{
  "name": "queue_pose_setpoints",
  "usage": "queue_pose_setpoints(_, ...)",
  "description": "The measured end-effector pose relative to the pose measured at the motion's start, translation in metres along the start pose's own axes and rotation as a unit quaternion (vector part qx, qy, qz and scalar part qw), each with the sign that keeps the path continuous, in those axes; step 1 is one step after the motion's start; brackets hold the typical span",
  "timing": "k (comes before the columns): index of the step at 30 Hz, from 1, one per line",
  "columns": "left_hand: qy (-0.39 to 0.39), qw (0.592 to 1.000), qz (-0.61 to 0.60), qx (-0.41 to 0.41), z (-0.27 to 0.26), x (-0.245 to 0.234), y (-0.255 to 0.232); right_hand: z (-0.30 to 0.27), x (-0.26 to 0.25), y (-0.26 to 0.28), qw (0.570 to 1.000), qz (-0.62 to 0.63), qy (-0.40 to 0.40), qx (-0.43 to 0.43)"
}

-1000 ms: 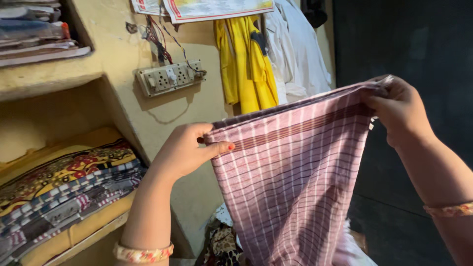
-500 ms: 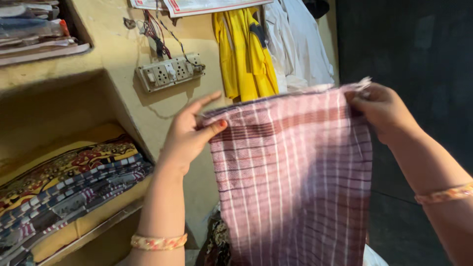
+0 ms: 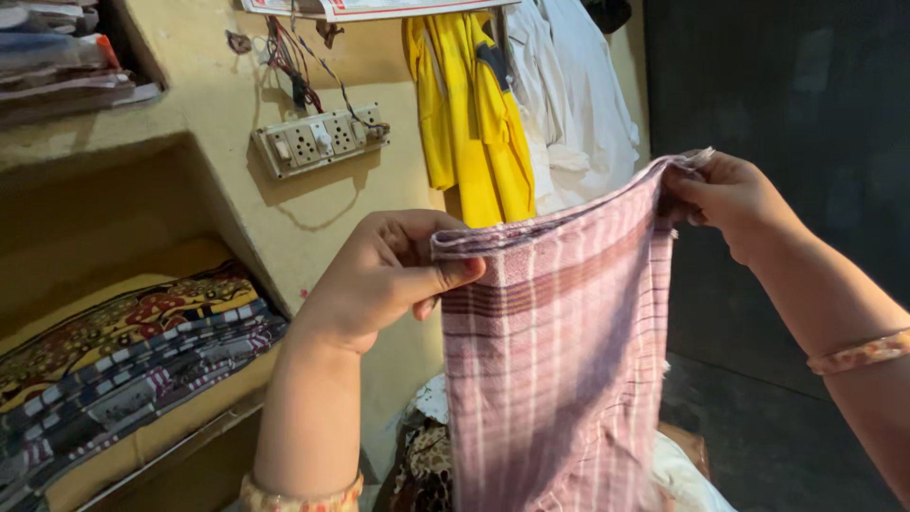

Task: The person folds an orange towel and places it on a shelf, then picks up and begins folding a checkered towel. The actions are performed by hand in a small room with stacked linens and hanging garments.

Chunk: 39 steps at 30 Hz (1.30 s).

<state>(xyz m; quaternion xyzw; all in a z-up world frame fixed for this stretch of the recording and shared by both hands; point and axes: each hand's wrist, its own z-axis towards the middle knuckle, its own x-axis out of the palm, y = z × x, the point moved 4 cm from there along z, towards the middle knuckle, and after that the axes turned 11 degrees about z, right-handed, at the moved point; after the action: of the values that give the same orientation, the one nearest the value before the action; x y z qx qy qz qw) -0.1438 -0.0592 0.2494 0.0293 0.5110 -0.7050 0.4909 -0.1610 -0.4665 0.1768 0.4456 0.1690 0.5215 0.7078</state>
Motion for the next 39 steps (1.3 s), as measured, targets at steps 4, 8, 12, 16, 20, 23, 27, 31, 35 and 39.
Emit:
queue_pose_setpoints(4, -0.209, 0.879, 0.416, -0.106, 0.008, -0.011, 0.000, 0.001, -0.004, -0.006, 0.997, -0.068, -0.027, -0.019)
queue_pose_setpoints(8, -0.257, 0.940, 0.219, -0.053, 0.003, -0.023, 0.010, 0.000, -0.006, 0.005, 0.999, -0.030, -0.026, -0.033)
queue_pose_setpoints(12, -0.196, 0.950, 0.161, -0.181, 0.007, -0.038, 0.034, -0.005, -0.003, 0.015, 0.992, -0.117, -0.047, 0.004)
queue_pose_setpoints(16, -0.229, 0.954, 0.145, -0.130, 0.041, -0.034, 0.048, 0.005, 0.020, 0.033, 0.977, -0.211, -0.035, -0.015)
queue_pose_setpoints(20, -0.293, 0.937, -0.032, 0.186, 0.048, -0.037, 0.044, -0.008, 0.026, 0.064, 0.954, 0.033, 0.024, -0.295)
queue_pose_setpoints(23, -0.203, 0.971, 0.115, 0.053, 0.039, -0.028, 0.063, -0.018, 0.037, 0.037, 0.986, -0.093, 0.075, -0.115)
queue_pose_setpoints(27, -0.304, 0.926, 0.140, -0.173, 0.032, -0.035, 0.086, -0.030, 0.026, 0.015, 0.989, -0.140, -0.045, -0.029)
queue_pose_setpoints(31, -0.321, 0.946, 0.000, 0.033, 0.042, -0.038, 0.068, -0.014, 0.030, 0.036, 0.986, 0.057, 0.018, -0.156)
queue_pose_setpoints(35, -0.284, 0.958, 0.005, -0.041, 0.036, -0.049, 0.056, -0.013, 0.027, 0.048, 0.989, 0.005, 0.022, -0.143)
queue_pose_setpoints(39, -0.292, 0.953, -0.085, 0.019, 0.031, -0.058, 0.040, -0.010, 0.027, 0.050, 0.990, 0.057, -0.004, -0.128)
